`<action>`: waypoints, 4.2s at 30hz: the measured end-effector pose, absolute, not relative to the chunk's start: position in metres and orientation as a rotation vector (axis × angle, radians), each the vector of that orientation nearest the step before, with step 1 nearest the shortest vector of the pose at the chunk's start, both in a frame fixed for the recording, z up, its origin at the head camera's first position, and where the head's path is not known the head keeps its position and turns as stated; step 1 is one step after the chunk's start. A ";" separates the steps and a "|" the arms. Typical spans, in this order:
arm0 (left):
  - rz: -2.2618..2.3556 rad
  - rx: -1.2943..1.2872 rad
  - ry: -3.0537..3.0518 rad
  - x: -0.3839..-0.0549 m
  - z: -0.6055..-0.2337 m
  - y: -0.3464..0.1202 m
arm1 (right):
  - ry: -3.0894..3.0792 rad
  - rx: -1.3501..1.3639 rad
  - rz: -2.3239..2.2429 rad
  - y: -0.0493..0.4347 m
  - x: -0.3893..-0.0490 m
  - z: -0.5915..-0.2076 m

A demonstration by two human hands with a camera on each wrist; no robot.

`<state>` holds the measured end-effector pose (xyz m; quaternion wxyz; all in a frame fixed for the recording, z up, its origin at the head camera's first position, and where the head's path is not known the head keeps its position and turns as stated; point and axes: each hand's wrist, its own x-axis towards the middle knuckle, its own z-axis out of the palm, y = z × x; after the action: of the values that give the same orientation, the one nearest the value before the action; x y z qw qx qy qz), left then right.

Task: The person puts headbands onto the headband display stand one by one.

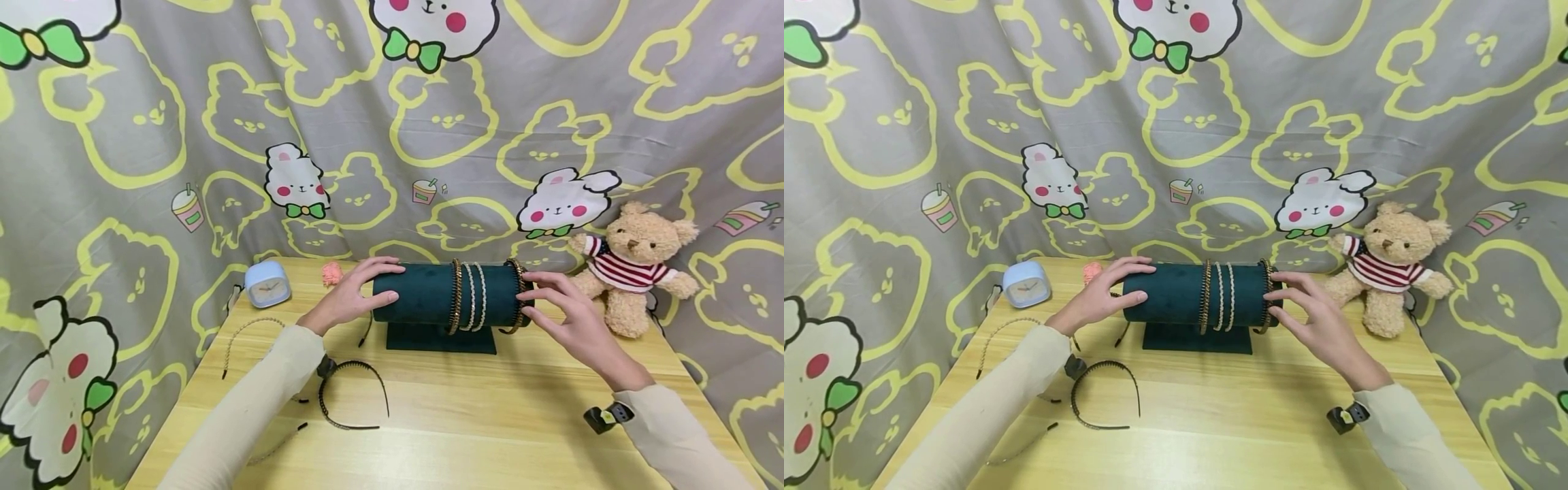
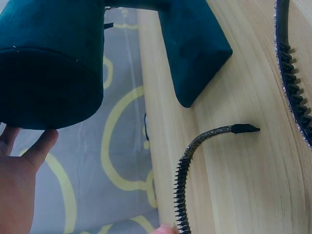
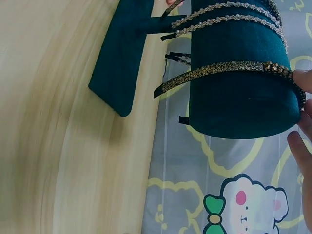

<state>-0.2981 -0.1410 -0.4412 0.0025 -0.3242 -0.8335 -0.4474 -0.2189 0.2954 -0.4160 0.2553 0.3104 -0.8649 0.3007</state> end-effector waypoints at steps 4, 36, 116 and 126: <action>-1.401 -1.018 -2.614 -0.298 -0.442 -0.141 | -2.361 0.856 0.776 0.292 -0.220 -0.416; -1.401 -1.011 -2.622 -0.297 -0.438 -0.141 | -2.329 0.974 0.684 0.264 -0.225 -0.415; -1.380 -0.866 -2.598 -0.294 -0.435 -0.186 | -2.288 0.731 1.770 0.299 -0.260 -0.451; -1.386 -0.735 -2.706 -0.274 -0.456 -0.230 | -2.306 0.728 1.765 0.298 -0.261 -0.450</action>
<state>-0.2735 -0.2298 -0.4562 0.0069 -0.2350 -0.8651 -0.4430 -0.2606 0.2981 -0.4499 0.0739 0.2424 -0.7682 0.5879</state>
